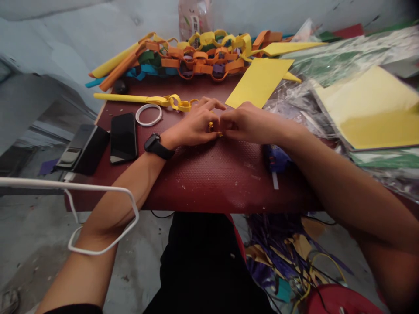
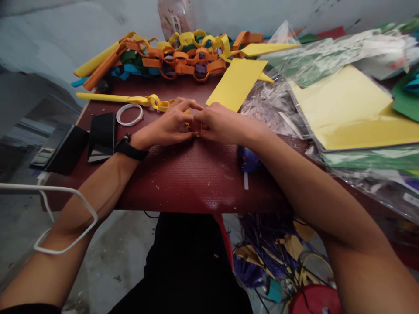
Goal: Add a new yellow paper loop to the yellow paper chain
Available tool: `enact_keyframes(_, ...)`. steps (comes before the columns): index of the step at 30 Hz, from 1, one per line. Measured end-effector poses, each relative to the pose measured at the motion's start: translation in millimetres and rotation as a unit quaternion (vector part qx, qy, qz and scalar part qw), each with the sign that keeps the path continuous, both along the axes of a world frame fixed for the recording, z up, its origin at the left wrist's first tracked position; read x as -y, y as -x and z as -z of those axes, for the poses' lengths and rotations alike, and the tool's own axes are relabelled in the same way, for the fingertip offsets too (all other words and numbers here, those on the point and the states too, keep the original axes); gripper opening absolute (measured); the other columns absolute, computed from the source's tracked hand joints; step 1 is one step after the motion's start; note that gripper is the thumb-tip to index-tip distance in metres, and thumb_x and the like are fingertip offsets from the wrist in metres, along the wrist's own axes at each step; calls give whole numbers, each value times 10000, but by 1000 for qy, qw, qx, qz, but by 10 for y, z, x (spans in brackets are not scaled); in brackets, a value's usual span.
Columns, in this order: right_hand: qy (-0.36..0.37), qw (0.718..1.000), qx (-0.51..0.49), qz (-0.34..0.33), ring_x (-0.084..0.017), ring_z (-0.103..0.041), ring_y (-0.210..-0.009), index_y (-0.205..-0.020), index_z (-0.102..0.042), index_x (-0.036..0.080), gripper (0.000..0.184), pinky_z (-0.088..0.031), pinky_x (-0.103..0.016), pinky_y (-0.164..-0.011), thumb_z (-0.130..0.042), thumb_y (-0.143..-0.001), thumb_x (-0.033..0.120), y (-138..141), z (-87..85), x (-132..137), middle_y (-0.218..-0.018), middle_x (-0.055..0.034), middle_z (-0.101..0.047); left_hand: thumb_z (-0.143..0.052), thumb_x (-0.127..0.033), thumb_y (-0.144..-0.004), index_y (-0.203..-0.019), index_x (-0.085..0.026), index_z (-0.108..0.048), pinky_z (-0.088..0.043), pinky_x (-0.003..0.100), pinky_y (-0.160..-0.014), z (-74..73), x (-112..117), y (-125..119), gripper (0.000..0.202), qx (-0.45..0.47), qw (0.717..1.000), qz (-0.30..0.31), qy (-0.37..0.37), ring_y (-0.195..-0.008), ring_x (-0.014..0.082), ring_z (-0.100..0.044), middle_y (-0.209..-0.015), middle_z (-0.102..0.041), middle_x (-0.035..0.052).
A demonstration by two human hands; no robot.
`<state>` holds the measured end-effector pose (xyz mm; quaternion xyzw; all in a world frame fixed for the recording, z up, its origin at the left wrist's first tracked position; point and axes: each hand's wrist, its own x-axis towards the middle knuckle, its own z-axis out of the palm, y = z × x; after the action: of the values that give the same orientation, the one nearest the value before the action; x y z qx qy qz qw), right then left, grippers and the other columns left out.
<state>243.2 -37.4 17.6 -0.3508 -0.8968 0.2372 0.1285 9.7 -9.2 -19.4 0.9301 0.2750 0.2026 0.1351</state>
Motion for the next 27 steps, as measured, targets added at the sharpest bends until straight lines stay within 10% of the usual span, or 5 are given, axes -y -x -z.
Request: enact_keyframes(27,-73,997,-4,3,-216,-607,-841,-901,-769,230,126,-402,-356,-818,-675,-956,294,15,9,-17,-864,-53,-704,-705,-166,-934,-933,-258,-768,-382,680,-1330,-17,10,-10,111,23,999,-17,-41,-1497,345,-502,-1549,-636,64)
